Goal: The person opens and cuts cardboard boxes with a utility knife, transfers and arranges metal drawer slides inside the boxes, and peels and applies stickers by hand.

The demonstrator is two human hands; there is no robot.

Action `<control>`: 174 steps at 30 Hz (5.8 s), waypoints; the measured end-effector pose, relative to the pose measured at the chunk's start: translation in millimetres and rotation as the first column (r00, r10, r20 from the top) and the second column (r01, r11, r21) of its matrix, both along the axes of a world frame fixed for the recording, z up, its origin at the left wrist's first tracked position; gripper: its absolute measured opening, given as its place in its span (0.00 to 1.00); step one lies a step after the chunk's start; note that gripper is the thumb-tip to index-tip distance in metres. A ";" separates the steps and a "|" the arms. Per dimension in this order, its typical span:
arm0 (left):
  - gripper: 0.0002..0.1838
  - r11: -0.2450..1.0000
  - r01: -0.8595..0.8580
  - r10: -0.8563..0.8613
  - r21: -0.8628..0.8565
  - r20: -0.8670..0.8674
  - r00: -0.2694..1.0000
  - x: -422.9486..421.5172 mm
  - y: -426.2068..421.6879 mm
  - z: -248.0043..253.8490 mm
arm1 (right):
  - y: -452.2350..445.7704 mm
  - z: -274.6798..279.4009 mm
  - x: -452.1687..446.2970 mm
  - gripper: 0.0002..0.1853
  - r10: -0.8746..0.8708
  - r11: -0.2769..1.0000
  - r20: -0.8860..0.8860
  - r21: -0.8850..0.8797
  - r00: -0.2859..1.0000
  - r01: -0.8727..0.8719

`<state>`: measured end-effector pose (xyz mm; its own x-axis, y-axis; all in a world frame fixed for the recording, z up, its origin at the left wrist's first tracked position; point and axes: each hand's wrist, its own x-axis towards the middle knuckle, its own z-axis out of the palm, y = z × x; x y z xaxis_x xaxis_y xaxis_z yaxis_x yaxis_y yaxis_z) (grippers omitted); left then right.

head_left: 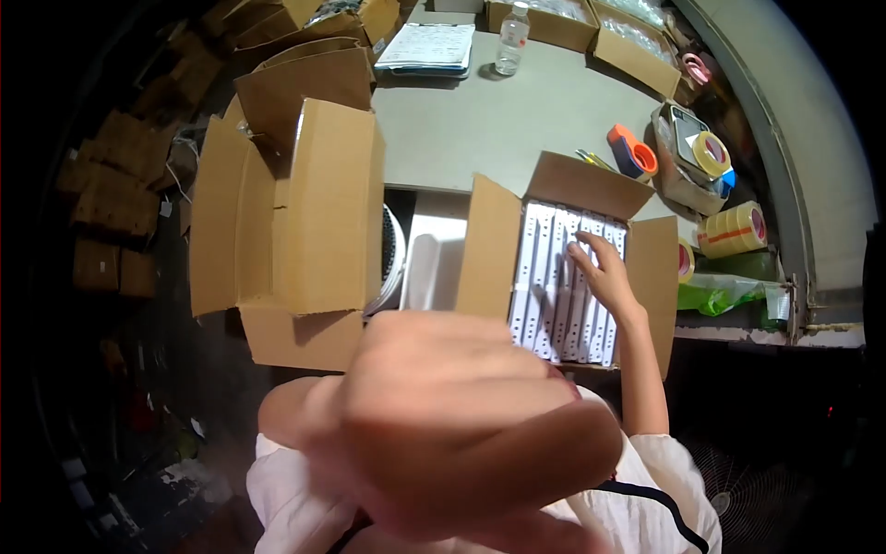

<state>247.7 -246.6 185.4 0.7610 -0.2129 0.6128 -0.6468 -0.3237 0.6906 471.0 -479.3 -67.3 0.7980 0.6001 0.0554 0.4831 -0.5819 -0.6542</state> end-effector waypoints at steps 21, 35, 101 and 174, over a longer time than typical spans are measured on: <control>0.19 0.817 -0.547 0.481 -0.184 -0.306 0.821 81.6 13.1 -71.2 | 40.5 112.0 -88.8 0.32 0.574 0.693 -0.587 0.720 0.571 0.042; 0.37 0.795 -0.478 0.409 -0.373 -0.252 0.877 66.5 3.0 -133.6 | 56.4 112.4 -100.5 0.33 0.353 0.798 -0.095 0.551 0.931 -0.246; 0.10 0.829 -0.455 0.065 -0.324 -0.754 0.654 21.6 17.2 -186.3 | 41.3 63.5 -86.4 0.11 0.342 0.852 -0.046 0.437 0.938 -0.289; 0.12 0.813 -0.582 0.397 -0.005 -0.727 0.560 25.8 9.6 -244.2 | 64.0 38.7 -36.4 0.10 0.470 0.882 -0.234 0.153 0.851 -0.445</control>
